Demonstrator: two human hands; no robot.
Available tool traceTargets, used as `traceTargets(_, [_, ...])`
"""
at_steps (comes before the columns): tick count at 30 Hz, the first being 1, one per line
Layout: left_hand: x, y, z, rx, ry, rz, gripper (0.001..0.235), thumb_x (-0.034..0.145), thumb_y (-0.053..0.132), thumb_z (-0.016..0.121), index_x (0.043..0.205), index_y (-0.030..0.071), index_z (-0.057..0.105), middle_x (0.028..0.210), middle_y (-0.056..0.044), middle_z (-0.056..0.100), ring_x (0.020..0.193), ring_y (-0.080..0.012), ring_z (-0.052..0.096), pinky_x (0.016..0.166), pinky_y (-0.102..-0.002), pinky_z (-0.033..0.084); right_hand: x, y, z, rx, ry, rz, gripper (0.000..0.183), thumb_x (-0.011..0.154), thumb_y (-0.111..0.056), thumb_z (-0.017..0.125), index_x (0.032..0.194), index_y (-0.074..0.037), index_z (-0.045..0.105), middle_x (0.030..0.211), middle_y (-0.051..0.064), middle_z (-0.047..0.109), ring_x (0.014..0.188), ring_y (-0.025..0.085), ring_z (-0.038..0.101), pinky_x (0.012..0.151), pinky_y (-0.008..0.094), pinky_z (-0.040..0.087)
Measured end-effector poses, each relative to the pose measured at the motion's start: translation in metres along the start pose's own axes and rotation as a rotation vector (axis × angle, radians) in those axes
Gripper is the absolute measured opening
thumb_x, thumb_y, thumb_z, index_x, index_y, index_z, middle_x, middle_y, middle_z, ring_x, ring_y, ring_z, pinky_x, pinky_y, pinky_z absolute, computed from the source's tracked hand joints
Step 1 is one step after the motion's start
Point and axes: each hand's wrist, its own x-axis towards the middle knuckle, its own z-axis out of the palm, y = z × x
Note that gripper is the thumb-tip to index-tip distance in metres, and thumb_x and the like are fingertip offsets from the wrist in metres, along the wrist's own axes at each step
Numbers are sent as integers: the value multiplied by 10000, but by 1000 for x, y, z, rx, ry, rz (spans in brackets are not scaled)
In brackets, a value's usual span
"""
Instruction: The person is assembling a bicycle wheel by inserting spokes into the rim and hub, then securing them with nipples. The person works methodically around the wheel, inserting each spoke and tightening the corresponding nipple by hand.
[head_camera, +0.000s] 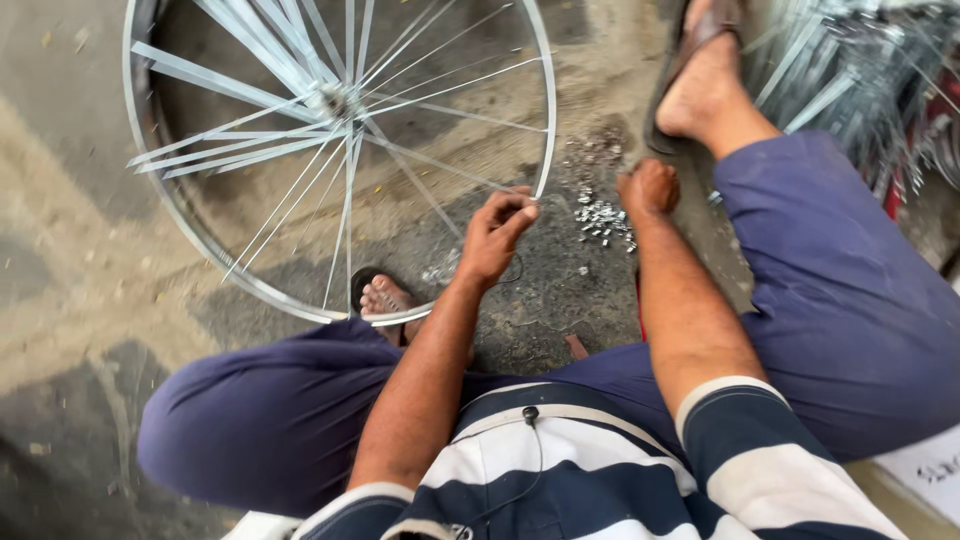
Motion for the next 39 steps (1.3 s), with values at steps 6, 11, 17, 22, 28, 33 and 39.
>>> traceTargets(6, [5,-8,0,2,12,-21,205,961,188,717,1084,25,696,1328,-66,617,1029,-155,618,920,-327,524,-21,-29,-45,193,11,-140,200,822,-249,779,908,-69,777,925,207,757,871,387,725,824,482,575])
traceTargets(11, [9,-10,4,57,36,-46,235,969,216,725,1120,37,701,1164,-61,670,997,-146,635,912,-327,537,-57,-77,-126,616,-187,-401,207,903,-142,735,1093,-68,774,884,137,759,801,251,735,745,370,580])
traceTargets(17, [8,-7,5,95,38,63,265,955,258,729,1088,29,723,1097,-20,649,1038,-149,650,922,-323,531,-136,-121,-182,834,-429,-492,150,910,-76,709,1052,-49,749,935,85,765,822,136,740,747,269,611])
traceTargets(22, [13,-23,3,132,46,118,271,969,258,734,1077,10,728,1097,-55,655,1038,-168,668,913,-336,545,-155,-129,-181,659,-158,-683,151,880,-75,756,1022,-26,756,936,138,739,841,225,744,758,337,593])
traceTargets(28, [26,-45,-2,244,103,184,271,924,236,743,1092,24,739,1043,-97,771,980,-183,708,876,-345,560,-150,-121,-156,417,-61,-676,179,886,-206,751,984,-55,753,941,169,743,886,378,712,771,456,547])
traceTargets(33, [28,-37,-2,147,61,195,167,899,152,689,995,17,705,1019,-103,738,981,-191,676,904,-358,539,-119,-110,-110,702,32,-609,152,930,-159,695,1039,-63,742,958,145,762,882,289,741,778,411,563])
traceTargets(39, [-13,12,13,779,209,152,223,927,155,629,1141,90,640,1023,-141,718,997,-339,673,890,-463,513,-100,-126,-67,1522,-567,145,139,993,-68,555,1120,-28,594,988,124,693,840,270,723,755,448,613])
